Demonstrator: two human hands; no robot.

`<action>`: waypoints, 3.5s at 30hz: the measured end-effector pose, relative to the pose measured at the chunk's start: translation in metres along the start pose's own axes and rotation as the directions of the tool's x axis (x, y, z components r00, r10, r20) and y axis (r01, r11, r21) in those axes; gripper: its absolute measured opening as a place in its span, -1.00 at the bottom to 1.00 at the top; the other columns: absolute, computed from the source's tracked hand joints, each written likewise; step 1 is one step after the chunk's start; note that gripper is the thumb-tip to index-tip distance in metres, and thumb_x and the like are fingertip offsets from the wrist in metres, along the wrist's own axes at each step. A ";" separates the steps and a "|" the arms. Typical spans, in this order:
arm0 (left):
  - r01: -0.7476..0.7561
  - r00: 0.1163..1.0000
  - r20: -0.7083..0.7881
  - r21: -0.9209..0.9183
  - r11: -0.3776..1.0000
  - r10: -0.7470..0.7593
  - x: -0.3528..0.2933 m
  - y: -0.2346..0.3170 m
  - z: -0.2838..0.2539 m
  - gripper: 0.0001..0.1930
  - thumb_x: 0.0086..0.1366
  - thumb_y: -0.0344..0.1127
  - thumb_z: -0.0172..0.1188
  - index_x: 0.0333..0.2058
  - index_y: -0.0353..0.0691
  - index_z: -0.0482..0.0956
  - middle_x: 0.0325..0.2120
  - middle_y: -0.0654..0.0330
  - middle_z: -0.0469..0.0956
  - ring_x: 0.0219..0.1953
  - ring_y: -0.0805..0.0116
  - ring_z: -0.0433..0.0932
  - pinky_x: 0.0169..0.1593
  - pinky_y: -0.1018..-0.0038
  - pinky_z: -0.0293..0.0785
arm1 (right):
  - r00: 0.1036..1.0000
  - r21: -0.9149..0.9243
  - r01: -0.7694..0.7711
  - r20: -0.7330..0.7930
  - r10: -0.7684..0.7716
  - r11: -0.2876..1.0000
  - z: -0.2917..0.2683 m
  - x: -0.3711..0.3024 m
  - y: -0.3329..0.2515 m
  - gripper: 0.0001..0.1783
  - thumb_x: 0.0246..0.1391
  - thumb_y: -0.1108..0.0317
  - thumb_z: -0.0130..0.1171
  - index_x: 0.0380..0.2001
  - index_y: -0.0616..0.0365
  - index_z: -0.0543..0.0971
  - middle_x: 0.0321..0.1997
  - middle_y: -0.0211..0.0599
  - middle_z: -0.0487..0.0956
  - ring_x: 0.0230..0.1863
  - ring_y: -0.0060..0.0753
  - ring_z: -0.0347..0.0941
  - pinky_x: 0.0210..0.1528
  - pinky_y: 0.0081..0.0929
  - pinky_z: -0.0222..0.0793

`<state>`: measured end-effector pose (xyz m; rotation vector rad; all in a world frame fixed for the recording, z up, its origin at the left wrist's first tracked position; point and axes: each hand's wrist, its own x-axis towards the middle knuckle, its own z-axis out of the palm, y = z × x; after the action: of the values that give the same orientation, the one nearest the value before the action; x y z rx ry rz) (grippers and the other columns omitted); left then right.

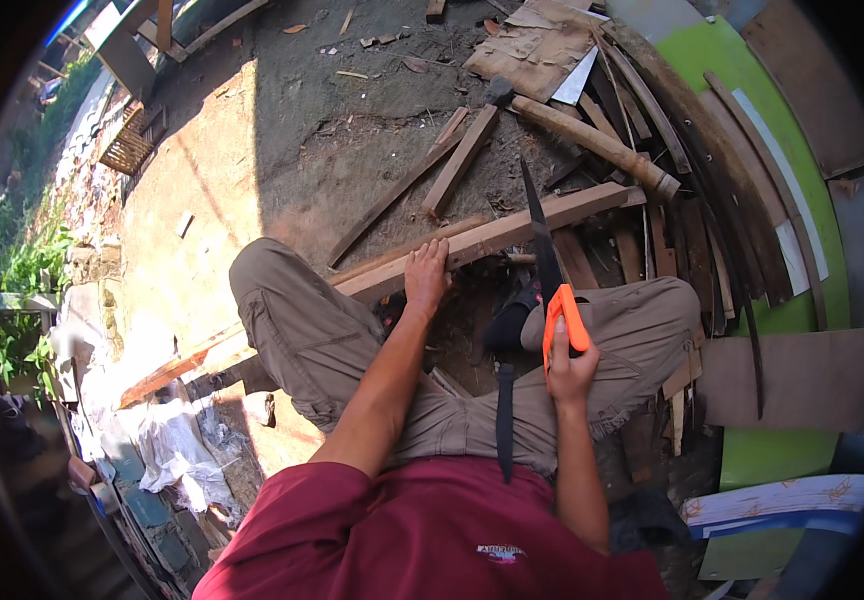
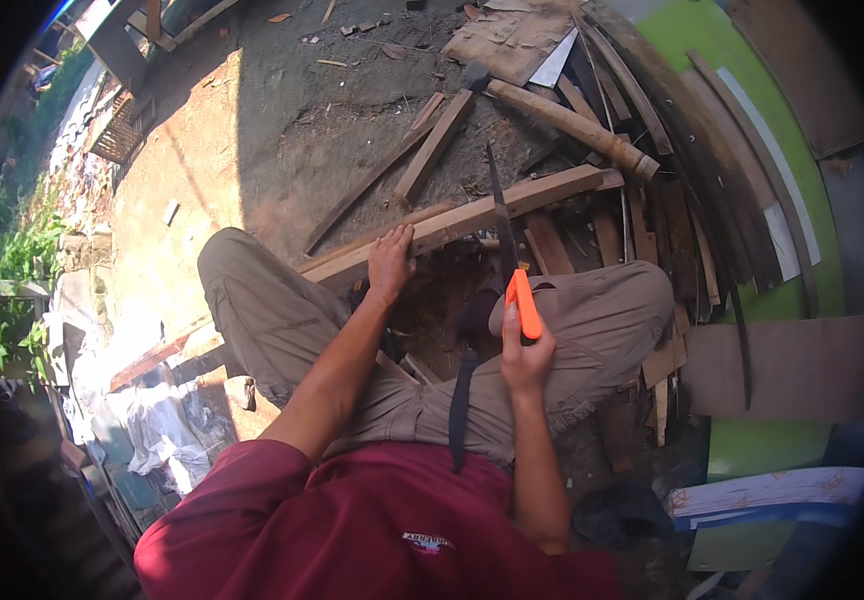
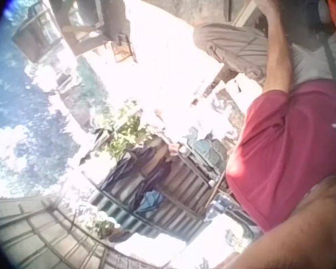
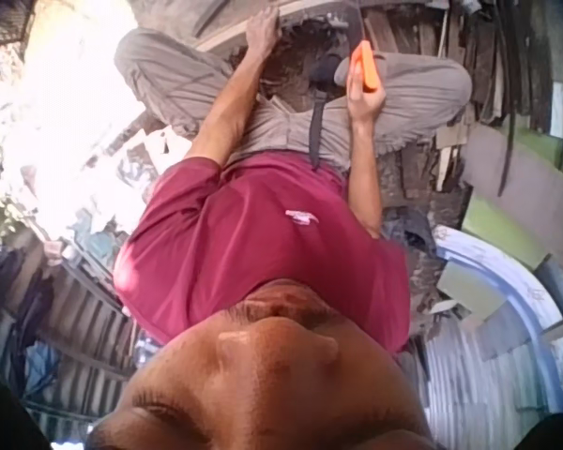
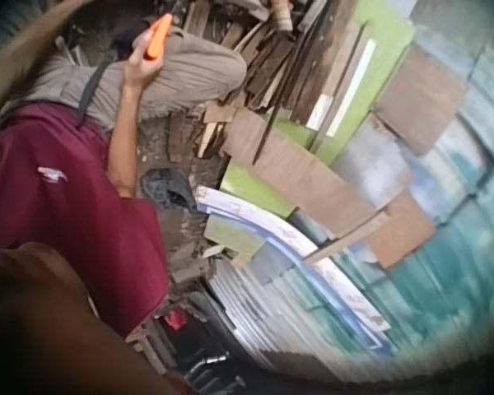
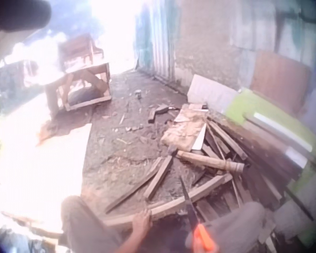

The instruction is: The person sits on the ground and uses a hand saw to cut a long wooden plank into smaller pieces. They reposition the plank several times and continue sawing through different sections.

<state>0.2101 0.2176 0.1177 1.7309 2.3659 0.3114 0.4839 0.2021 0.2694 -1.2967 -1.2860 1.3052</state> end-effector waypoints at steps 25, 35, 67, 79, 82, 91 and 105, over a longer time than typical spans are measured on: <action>0.058 0.997 0.029 0.192 0.980 -0.065 -0.004 0.022 0.012 -0.30 0.19 -0.29 0.32 0.31 -0.11 0.30 0.23 0.10 0.35 0.31 0.09 0.33 0.31 -0.29 0.22 | 0.997 -0.202 -0.027 0.067 0.042 0.979 -0.001 0.011 0.015 -0.62 0.31 0.17 0.26 -0.28 0.39 0.63 -0.45 -0.35 0.61 -0.35 -0.62 0.44 -0.24 -0.46 0.41; 0.090 0.995 0.010 0.312 0.946 -0.098 0.018 0.019 0.035 -0.35 0.23 -0.32 0.28 0.30 -0.18 0.31 0.19 0.19 0.33 0.27 0.17 0.31 0.23 -0.50 0.22 | 0.998 -0.261 -0.010 0.061 0.026 0.965 -0.001 0.008 0.004 -0.59 0.30 0.10 0.25 -0.27 0.33 0.64 -0.50 -0.35 0.58 -0.41 -0.58 0.45 -0.28 -0.44 0.40; -0.030 0.994 0.106 -0.036 0.999 0.034 0.073 -0.048 -0.016 -0.42 0.38 0.27 0.05 0.03 -0.13 0.58 -0.01 0.00 0.65 0.13 0.04 0.56 0.18 -0.05 0.35 | 0.991 -0.268 0.115 0.103 -0.090 0.956 0.022 -0.028 -0.022 -0.66 0.26 0.18 0.28 -0.32 0.33 0.61 -0.56 -0.12 0.55 -0.49 -0.40 0.52 -0.36 -0.33 0.40; 0.182 0.981 0.070 -0.042 0.982 -0.178 0.098 -0.035 -0.003 -0.39 0.51 0.20 -0.21 -0.22 -0.15 0.71 -0.18 -0.01 0.71 -0.05 0.04 0.66 0.08 0.05 0.36 | 0.944 -0.350 0.126 0.329 -0.004 0.928 0.028 -0.026 -0.039 -0.71 0.26 0.24 0.29 -0.22 0.30 0.56 -0.43 -0.11 0.62 -0.37 -0.21 0.64 -0.26 -0.34 0.47; 0.188 0.982 -0.027 -0.038 0.981 -0.190 0.097 -0.036 0.006 -0.46 0.49 0.15 -0.12 -0.25 -0.16 0.71 -0.19 0.04 0.71 0.00 0.08 0.62 0.12 0.07 0.33 | 0.928 -0.369 0.120 0.370 0.028 0.922 0.030 -0.024 -0.049 -0.63 0.26 0.22 0.29 -0.04 0.30 0.55 -0.39 -0.10 0.63 -0.31 -0.24 0.65 -0.21 -0.35 0.48; 0.168 0.928 -0.340 0.014 0.986 -0.154 0.057 -0.023 0.039 -0.46 0.41 0.03 0.05 0.21 -0.20 0.41 0.18 0.11 0.40 0.35 0.12 0.24 0.51 -0.04 -0.17 | 0.973 -0.410 0.082 0.231 0.016 0.908 0.066 0.019 -0.042 -0.70 0.30 0.23 0.26 -0.29 0.32 0.56 -0.47 -0.06 0.60 -0.43 -0.33 0.58 -0.31 -0.35 0.42; 0.195 0.931 -0.316 0.012 0.981 -0.181 0.060 -0.022 0.047 -0.42 0.31 0.07 0.14 0.18 -0.15 0.41 0.13 0.16 0.40 0.30 0.16 0.27 0.49 -0.04 -0.12 | 0.989 -0.500 0.069 0.149 0.007 0.863 0.123 0.083 -0.006 -0.63 0.30 0.16 0.28 -0.32 0.33 0.60 -0.57 -0.01 0.51 -0.58 -0.23 0.29 -0.44 -0.28 0.32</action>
<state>0.1852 0.2710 0.0643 1.5517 2.7569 0.5439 0.3549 0.2736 0.2583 -1.5432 -1.8321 1.0899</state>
